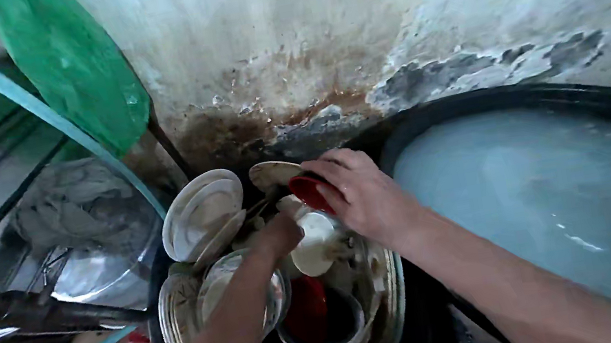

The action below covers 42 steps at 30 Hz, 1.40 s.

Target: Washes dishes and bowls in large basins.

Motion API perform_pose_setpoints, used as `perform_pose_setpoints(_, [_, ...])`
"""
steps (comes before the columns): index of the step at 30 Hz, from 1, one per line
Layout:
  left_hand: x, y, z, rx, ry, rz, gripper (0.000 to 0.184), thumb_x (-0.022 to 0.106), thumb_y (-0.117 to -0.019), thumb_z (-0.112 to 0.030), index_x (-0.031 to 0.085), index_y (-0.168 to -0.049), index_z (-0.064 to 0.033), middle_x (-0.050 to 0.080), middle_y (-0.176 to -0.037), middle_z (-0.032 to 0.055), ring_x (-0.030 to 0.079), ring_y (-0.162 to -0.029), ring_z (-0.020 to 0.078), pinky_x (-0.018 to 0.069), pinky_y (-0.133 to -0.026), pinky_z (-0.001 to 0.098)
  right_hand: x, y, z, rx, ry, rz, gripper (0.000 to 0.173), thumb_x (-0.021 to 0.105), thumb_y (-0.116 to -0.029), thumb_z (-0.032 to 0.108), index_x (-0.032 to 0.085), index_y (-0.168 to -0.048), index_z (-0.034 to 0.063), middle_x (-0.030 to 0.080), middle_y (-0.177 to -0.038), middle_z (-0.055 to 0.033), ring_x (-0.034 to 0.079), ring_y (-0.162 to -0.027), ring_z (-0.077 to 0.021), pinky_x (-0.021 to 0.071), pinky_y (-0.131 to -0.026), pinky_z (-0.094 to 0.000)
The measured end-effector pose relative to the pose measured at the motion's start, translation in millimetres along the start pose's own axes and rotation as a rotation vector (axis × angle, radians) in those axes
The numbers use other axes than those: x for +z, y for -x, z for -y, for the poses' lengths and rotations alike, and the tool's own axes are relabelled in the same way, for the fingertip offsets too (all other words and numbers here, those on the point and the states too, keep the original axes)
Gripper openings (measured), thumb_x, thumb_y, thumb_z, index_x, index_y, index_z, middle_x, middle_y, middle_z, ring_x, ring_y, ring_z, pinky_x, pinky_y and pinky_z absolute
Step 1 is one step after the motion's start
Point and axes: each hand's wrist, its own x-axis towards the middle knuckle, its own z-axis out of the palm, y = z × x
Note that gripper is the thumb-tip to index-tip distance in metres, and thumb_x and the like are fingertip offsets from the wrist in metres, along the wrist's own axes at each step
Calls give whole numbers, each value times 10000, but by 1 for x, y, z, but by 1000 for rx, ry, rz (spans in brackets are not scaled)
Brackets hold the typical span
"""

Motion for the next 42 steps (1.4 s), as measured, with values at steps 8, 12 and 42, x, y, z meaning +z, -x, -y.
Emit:
perform_pose_setpoints(8, [-23,34,8,199,-147,-364,396,472,-1038,8,657,-1361,-126,620,-1381,132,578,-1295,283,455,-1102,476,-58,79,-82,230,47,-73,399,600,-992,130,618,-1383,50,587,-1350,-270,557,-1252,-492,458,-998,-684])
perform_pose_setpoints(12, [-67,74,29,46,-227,-299,271,528,-1048,-50,701,-1254,-83,674,-1291,121,625,-1219,280,471,-1068,501,-71,162,-149,376,110,-104,429,573,-972,148,612,-1372,-2,567,-1331,-337,528,-1227,-577,420,-979,-741])
perform_pose_setpoints(42, [-36,-61,-2,-109,-5,-44,307,599,-1045,-213,633,-1272,-10,651,-1201,232,635,-1107,351,492,-982,558,-109,176,-141,1016,-821,-102,376,475,-1008,117,509,-1381,74,675,-1109,-33,696,-939,-90,613,-784,-300])
